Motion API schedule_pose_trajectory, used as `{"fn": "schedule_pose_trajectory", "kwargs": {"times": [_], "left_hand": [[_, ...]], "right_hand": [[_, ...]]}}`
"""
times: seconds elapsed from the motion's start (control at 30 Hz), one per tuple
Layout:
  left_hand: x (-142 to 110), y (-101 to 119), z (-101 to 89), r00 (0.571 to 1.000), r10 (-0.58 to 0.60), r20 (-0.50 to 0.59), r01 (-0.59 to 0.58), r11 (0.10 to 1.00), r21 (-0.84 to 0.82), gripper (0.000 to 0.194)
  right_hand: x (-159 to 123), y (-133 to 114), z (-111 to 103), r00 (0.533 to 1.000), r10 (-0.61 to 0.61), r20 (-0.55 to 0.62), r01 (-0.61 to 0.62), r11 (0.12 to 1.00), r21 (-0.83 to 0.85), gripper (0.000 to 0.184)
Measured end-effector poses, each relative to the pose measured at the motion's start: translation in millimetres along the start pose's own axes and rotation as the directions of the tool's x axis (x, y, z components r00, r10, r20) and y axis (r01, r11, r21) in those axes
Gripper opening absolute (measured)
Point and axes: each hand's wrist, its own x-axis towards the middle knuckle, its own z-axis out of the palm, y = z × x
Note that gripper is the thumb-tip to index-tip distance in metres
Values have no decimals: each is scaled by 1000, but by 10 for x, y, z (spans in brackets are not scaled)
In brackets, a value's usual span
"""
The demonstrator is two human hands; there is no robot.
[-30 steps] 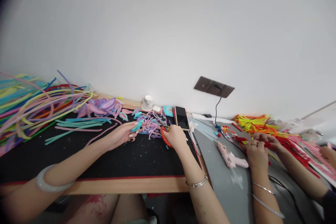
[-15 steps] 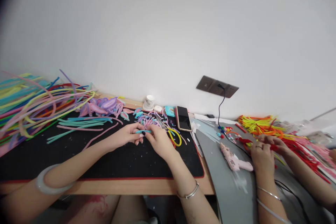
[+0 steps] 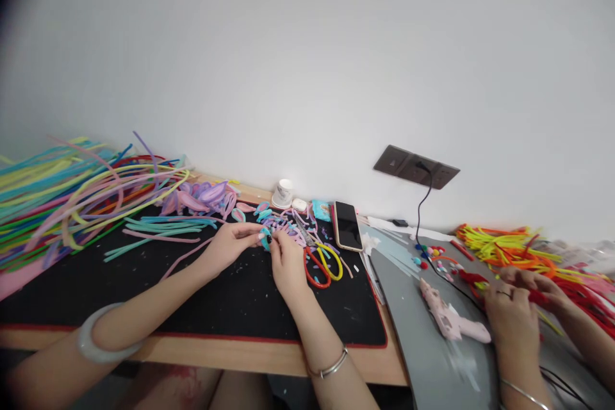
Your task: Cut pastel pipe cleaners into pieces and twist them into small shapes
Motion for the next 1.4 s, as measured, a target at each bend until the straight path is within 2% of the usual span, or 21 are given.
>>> {"fn": "schedule_pose_trajectory", "kwargs": {"times": [0.1,0.27,0.37,0.63,0.9,1.1,1.4], "left_hand": [[-18,11,10,1000,13,12,-14,999,47,20],[-20,-6,19,999,-21,31,21,1000,9,26],[-11,-34,10,999,-38,36,37,999,4,28],[-4,-45,8,998,29,63,-32,998,48,27],[-16,-26,20,998,-7,59,7,1000,-3,30],[-22,-53,12,997,-33,74,27,996,89,24],[1,-122,10,993,49,108,-66,986,155,18]], "right_hand": [[-16,41,10,998,-26,-50,27,999,20,17],[-61,160,71,989,145,27,-147,949,280,19],[-77,194,109,983,175,59,-184,909,373,19],[-77,207,151,976,210,58,-212,858,468,17],[-64,169,143,960,275,62,-263,796,545,15],[-61,173,144,953,300,47,-272,774,571,15],[-63,158,158,952,296,75,-283,764,579,12]]}}
